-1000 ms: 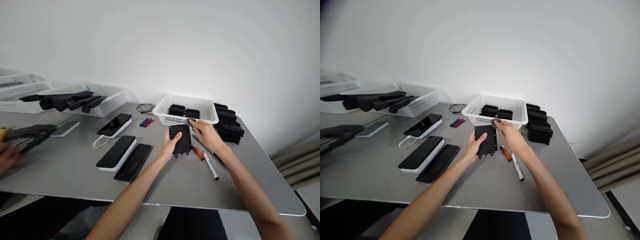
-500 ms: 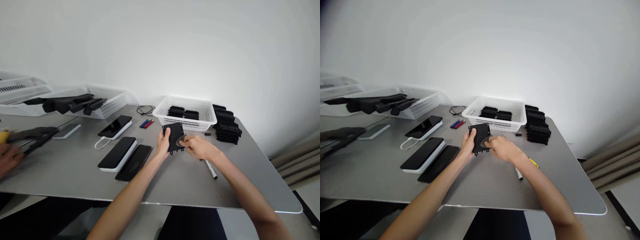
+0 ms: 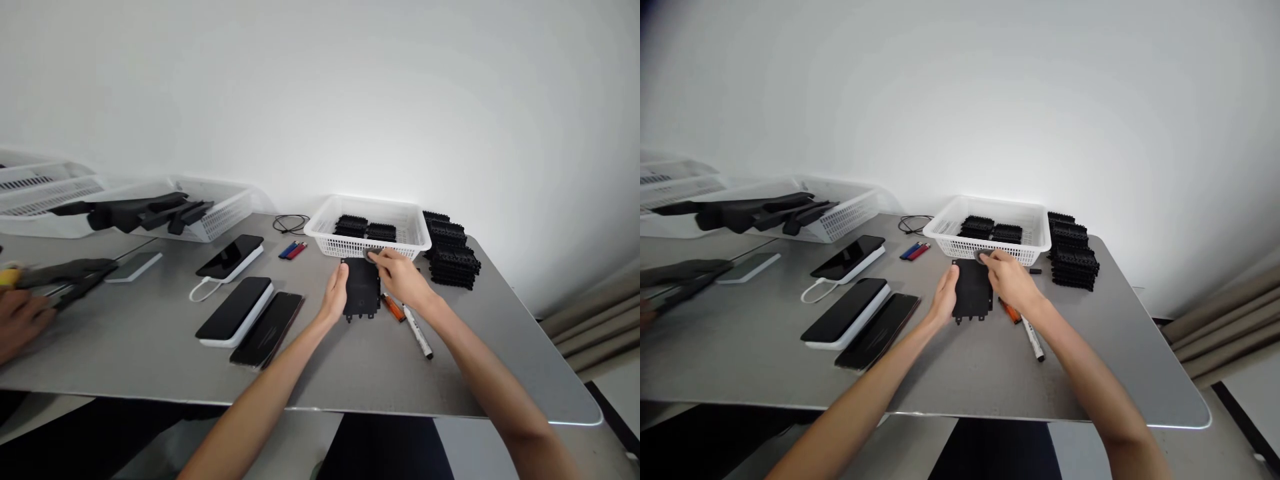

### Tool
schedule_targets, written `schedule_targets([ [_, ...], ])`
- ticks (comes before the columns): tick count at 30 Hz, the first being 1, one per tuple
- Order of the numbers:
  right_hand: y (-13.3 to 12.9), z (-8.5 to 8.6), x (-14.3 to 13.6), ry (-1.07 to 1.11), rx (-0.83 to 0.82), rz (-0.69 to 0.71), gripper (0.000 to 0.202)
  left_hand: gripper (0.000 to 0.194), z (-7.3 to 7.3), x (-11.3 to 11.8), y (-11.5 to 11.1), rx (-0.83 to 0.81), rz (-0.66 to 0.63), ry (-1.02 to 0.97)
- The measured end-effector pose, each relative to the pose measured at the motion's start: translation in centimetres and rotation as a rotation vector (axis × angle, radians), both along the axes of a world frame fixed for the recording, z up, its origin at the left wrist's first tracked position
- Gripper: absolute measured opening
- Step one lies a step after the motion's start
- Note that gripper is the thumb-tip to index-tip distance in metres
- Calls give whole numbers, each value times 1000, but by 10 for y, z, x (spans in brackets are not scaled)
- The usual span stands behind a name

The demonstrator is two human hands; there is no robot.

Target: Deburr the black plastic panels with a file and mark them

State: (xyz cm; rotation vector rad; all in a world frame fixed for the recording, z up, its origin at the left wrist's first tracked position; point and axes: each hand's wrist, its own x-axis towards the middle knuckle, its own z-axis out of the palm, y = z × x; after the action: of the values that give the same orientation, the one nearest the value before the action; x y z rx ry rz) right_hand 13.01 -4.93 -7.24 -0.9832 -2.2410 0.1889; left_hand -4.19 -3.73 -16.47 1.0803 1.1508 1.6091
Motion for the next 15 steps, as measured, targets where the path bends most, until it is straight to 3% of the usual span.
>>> schedule_targets([
  [6,-7,-13,-13,-195,-17,116,45,40,1,0,-1,-10,29,-148],
  [12,-15,-10,-14,-368,-67,278,39,46,3,-6,3,-139,52,-300],
  [15,-17,-7,-13,-421,-71,303,37,46,3,-8,4,-103,3,-289],
])
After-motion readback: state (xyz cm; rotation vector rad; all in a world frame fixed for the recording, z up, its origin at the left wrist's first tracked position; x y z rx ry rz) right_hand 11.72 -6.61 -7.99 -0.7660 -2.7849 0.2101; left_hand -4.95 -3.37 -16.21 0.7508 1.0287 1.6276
